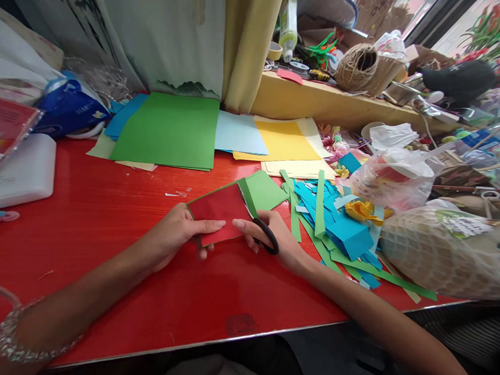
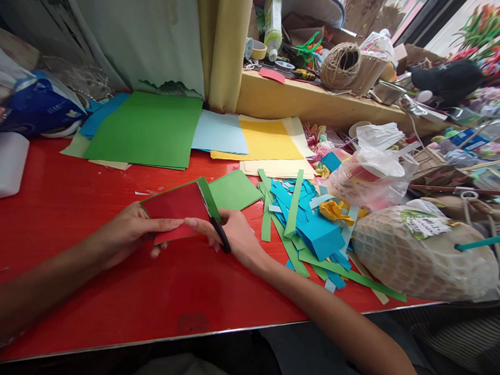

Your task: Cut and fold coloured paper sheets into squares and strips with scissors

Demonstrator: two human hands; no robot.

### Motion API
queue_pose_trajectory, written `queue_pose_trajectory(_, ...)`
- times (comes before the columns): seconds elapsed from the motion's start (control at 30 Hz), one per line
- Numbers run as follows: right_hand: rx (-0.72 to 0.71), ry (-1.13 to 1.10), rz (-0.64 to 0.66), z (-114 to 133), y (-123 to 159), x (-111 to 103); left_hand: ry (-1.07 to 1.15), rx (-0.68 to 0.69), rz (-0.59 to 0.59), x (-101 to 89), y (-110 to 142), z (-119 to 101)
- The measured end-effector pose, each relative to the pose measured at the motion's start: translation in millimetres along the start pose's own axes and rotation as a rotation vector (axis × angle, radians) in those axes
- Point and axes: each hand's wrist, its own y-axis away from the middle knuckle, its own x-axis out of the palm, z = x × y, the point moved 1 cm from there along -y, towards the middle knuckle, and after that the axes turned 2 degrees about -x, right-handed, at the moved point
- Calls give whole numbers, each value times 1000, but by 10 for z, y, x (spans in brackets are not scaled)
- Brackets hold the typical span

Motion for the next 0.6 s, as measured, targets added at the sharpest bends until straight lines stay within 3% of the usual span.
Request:
queue_pose_trajectory(0.13, 15, 15, 40, 63, 9, -13, -24, 28, 41, 22, 17, -8)
queue_pose_trajectory(0.6, -73, -61, -9, -24, 11, 36, -65, -12, -52, 35, 35, -43)
